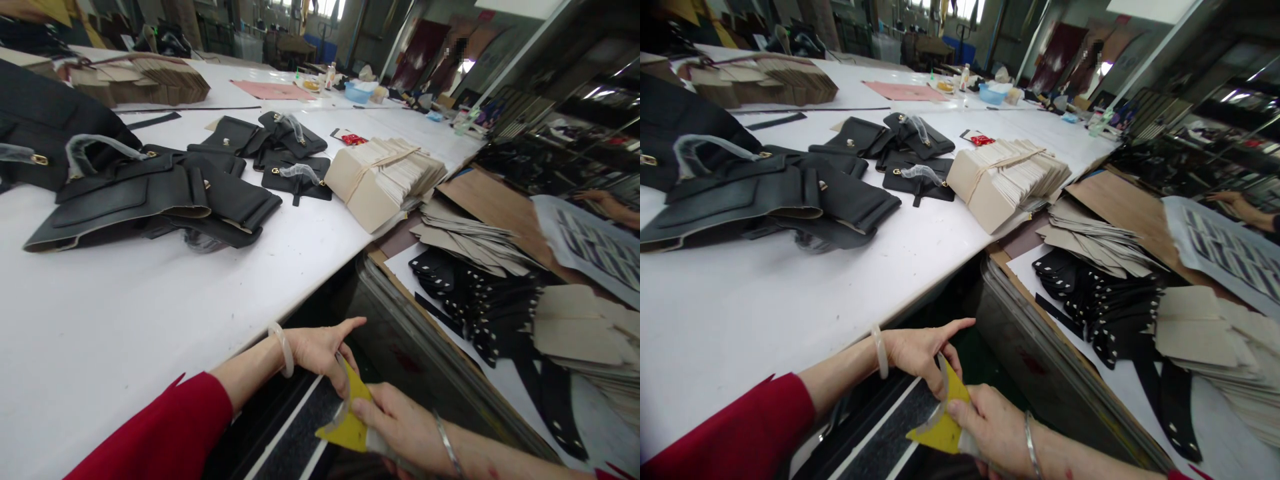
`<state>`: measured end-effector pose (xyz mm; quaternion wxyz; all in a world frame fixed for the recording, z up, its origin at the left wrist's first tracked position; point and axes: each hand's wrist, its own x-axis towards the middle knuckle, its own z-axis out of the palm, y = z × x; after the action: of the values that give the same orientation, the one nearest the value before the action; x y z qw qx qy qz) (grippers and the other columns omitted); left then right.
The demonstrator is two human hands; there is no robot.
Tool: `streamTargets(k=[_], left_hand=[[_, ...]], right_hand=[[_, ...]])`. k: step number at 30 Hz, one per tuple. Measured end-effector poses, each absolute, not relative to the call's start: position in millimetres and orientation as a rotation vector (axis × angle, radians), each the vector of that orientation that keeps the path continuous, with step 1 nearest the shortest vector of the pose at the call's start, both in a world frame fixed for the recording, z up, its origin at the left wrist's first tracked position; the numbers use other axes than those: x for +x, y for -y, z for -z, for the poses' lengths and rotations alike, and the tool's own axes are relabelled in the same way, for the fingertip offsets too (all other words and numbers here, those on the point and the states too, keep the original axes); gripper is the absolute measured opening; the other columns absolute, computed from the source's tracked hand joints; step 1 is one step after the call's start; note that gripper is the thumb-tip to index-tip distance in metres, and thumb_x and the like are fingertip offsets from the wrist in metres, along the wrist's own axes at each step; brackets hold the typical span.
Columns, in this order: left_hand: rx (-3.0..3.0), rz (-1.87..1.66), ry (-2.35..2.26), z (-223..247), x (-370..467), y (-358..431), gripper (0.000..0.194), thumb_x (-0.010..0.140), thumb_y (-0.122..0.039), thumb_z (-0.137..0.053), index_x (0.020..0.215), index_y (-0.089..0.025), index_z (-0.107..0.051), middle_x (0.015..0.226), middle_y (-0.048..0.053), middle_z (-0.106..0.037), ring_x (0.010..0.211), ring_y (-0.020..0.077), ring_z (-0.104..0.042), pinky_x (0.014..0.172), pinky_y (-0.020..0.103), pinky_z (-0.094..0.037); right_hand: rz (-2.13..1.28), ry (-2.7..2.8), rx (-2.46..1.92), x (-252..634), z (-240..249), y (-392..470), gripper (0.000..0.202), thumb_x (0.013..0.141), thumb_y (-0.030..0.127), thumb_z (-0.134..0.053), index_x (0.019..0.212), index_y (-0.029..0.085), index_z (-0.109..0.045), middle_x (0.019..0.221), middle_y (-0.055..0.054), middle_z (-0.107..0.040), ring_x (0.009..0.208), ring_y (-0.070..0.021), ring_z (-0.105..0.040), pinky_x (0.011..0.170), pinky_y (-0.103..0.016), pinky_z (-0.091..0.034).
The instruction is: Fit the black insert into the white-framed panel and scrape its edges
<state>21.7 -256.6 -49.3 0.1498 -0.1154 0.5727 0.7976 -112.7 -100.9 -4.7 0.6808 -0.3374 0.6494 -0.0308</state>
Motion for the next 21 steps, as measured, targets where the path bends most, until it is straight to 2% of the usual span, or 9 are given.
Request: streamTargets(k=[3, 5, 8, 11, 14, 17, 21], left_hand=[[-0.354, -2.422, -1.508, 45.9, 23.2, 255.7, 0.141, 0.050, -0.020, -0.085, 0.150, -0.026, 0.014, 0.090, -0.001, -0.065, 0.068, 0.0130, -0.059, 0.067, 0.028, -0.046], [-0.404, -2.438, -1.565, 40.6, 25.7, 255.3, 0.131, 0.057, -0.024, -0.082, 0.151, -0.023, 0.011, 0.089, 0.000, -0.066, 0.072, 0.0133, -0.059, 0.071, 0.028, -0.045], [-0.589, -2.224, -1.879, 27.0, 30.6, 254.7, 0.114, 0.069, -0.035, -0.075, 0.153, -0.019, 0.001, 0.094, 0.004, -0.067, 0.082, 0.0166, -0.061, 0.073, 0.029, -0.044], [-0.737, -1.925, -2.098, 11.8, 34.6, 250.3, 0.109, 0.071, -0.047, -0.072, 0.153, -0.018, -0.006, 0.099, 0.006, -0.070, 0.081, 0.0188, -0.062, 0.068, 0.029, -0.045], [-0.832, -1.772, -2.172, 2.8, 35.8, 239.7, 0.111, 0.064, -0.045, -0.077, 0.152, -0.019, -0.014, 0.103, 0.005, -0.071, 0.081, 0.0201, -0.064, 0.069, 0.030, -0.047], [-0.935, -1.706, -2.189, 0.1, 34.4, 227.9, 0.108, 0.060, -0.038, -0.077, 0.150, -0.018, -0.021, 0.105, 0.005, -0.071, 0.086, 0.0213, -0.064, 0.070, 0.029, -0.047], [-1.001, -1.733, -2.155, -1.3, 32.0, 219.0, 0.104, 0.060, -0.034, -0.077, 0.149, -0.018, -0.025, 0.107, 0.005, -0.070, 0.082, 0.0196, -0.064, 0.067, 0.028, -0.047]], right_hand=[[0.120, -1.458, -0.738, -101.1, 6.6, 98.7, 0.046, 0.092, 0.059, -0.036, 0.096, 0.016, -0.052, 0.047, 0.004, -0.053, 0.028, -0.0075, -0.042, 0.028, -0.013, -0.033], [0.169, -1.436, -0.707, -93.5, 11.2, 95.9, 0.051, 0.091, 0.063, -0.035, 0.090, 0.016, -0.052, 0.044, 0.003, -0.052, 0.027, -0.0075, -0.041, 0.029, -0.013, -0.033], [0.238, -1.425, -0.661, -82.2, 21.9, 89.9, 0.056, 0.092, 0.063, -0.031, 0.080, 0.014, -0.055, 0.042, 0.000, -0.052, 0.026, -0.0069, -0.040, 0.030, -0.013, -0.032], [0.278, -1.467, -0.604, -71.4, 29.5, 84.8, 0.057, 0.098, 0.052, -0.023, 0.075, 0.012, -0.057, 0.039, -0.002, -0.052, 0.025, -0.0082, -0.041, 0.028, -0.013, -0.030], [0.307, -1.477, -0.487, -62.2, 27.2, 82.6, 0.050, 0.101, 0.041, -0.017, 0.085, 0.011, -0.054, 0.037, -0.004, -0.053, 0.024, -0.0116, -0.043, 0.027, -0.015, -0.033], [0.337, -1.433, -0.436, -53.1, 22.0, 82.0, 0.047, 0.101, 0.039, -0.011, 0.094, 0.011, -0.049, 0.038, -0.005, -0.054, 0.024, -0.0140, -0.045, 0.027, -0.017, -0.036], [0.391, -1.443, -0.425, -42.9, 26.4, 78.1, 0.056, 0.100, 0.044, -0.007, 0.085, 0.012, -0.051, 0.039, -0.006, -0.054, 0.026, -0.0157, -0.048, 0.028, -0.019, -0.037]])
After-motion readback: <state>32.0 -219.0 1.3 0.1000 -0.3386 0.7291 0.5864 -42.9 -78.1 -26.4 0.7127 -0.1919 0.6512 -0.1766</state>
